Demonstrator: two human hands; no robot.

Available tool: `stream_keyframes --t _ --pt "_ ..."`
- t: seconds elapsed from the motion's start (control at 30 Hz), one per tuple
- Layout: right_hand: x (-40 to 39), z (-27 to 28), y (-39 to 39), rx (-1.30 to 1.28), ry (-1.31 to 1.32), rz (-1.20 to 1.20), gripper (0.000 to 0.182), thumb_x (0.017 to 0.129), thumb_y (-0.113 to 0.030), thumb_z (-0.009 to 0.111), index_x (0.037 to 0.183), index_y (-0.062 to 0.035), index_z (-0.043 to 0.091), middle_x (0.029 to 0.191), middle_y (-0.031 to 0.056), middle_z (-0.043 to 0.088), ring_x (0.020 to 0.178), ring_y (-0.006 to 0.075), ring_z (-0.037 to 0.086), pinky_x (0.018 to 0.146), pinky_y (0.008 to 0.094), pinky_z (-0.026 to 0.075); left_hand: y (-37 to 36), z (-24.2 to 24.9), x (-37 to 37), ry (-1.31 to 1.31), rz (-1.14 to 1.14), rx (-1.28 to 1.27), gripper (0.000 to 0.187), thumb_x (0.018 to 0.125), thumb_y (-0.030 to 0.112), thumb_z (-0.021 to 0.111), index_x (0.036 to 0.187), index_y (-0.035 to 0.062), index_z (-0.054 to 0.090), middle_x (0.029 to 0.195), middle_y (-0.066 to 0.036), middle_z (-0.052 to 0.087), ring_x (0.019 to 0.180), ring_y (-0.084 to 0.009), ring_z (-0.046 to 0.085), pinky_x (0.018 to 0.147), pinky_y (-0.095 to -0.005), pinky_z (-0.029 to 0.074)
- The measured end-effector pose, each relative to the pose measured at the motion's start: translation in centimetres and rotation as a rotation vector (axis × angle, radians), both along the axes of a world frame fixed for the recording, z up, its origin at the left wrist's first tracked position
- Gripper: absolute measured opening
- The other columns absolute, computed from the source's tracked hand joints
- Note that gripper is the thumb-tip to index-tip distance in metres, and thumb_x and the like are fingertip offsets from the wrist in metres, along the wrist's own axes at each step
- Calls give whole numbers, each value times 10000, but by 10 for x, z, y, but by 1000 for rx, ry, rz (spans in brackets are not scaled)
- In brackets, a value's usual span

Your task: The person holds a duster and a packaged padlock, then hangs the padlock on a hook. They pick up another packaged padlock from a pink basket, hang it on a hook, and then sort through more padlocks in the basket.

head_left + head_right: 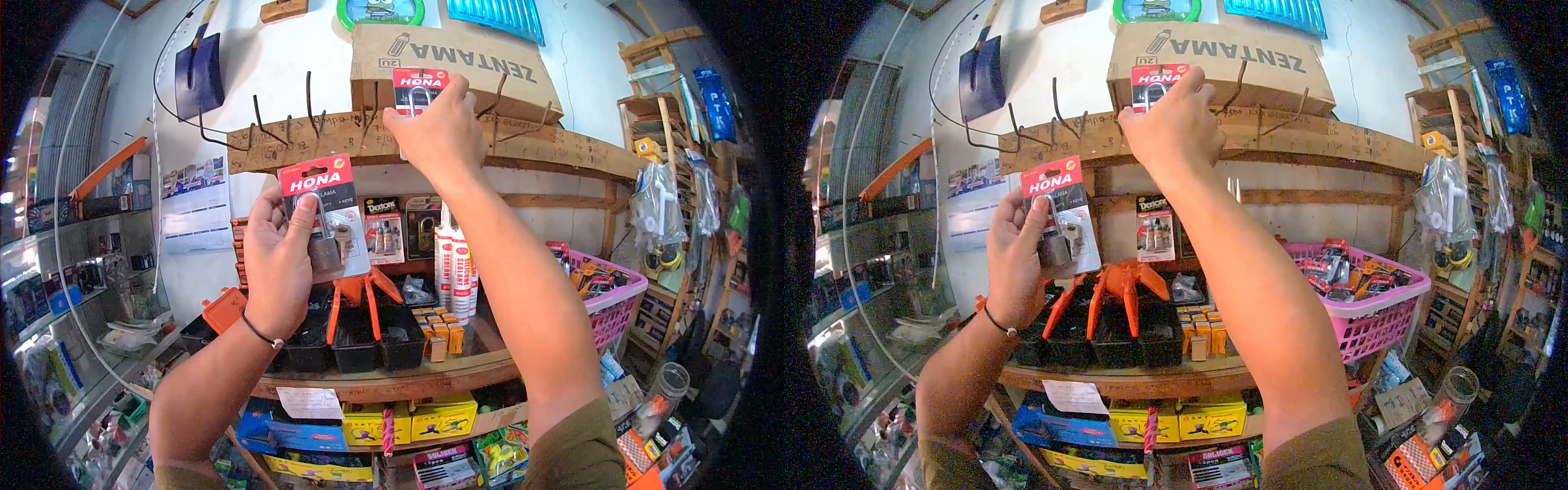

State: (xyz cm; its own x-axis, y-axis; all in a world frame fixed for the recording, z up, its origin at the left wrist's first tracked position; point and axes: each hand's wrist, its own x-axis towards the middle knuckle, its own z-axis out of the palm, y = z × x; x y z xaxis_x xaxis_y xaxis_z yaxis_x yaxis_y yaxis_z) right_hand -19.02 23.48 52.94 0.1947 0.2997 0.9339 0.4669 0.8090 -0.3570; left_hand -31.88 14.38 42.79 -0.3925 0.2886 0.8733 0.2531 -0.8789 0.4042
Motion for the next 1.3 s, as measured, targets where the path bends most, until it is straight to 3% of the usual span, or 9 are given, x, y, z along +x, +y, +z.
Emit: stream_keyframes --t 0.2,0.4,0.47,0.53,0.7,0.8,0.9,1.0,1.3 --pt "20 9 -11 -76 -155 -108 743 643 -408 688 1156 38 387 1088 207 551 1004 320 554 812 426 461 1 -1 -1 -3 25 8 267 878 104 524 1075 -49 429 981 -104 579 863 -106 555 757 -233 465" --pt "34 6 -1 -84 -256 -97 699 629 -410 699 1078 66 454 981 232 593 938 321 586 807 379 460 2 -6 -3 -19 -12 -3 269 879 114 525 1071 -48 430 974 -100 580 855 -102 556 747 -235 469" --pt "33 0 3 -111 -296 -104 709 629 -396 693 1130 25 420 1053 199 559 968 340 566 814 432 464 4 -8 -4 -34 -46 -14 272 880 116 526 1073 -48 428 975 -99 579 855 -101 555 746 -236 469" --pt "29 -7 6 -84 -267 -110 698 637 -387 695 1125 26 413 1049 197 552 966 342 563 804 435 467 6 -9 -3 -29 -13 1 283 886 131 513 1109 -20 426 944 -87 596 769 -116 585 630 -250 505" --pt "17 -16 14 -21 -229 -83 699 658 -363 698 1131 26 361 1061 203 507 957 354 556 774 441 477 5 -7 -1 -25 2 8 279 885 120 509 1113 -21 429 941 -87 598 770 -116 593 634 -247 506" --pt "6 -21 20 41 -110 -43 778 645 -384 694 1188 43 336 1086 232 501 993 362 527 822 424 445 6 -9 -4 -25 17 6 281 886 121 507 1115 -22 431 936 -84 597 775 -114 595 636 -245 505" --pt "3 -23 19 65 -64 -27 748 656 -352 705 1158 22 295 1101 233 450 947 378 551 760 439 483 6 -10 -5 -13 22 12 281 887 123 505 1115 -23 431 933 -81 595 764 -114 596 630 -242 506" --pt "6 -21 15 27 -51 -41 784 643 -387 694 1202 27 332 1099 217 501 1004 359 522 821 431 445 3 -10 -4 -9 23 3 278 888 121 502 1115 -22 430 935 -83 596 745 -115 602 615 -241 510" --pt "26 0 3 -98 -240 -90 649 638 -422 676 1040 54 497 968 217 590 920 328 582 801 394 462 10 -10 -8 1 18 -16 292 888 126 502 1123 -28 424 946 -89 593 744 -120 603 613 -248 515"
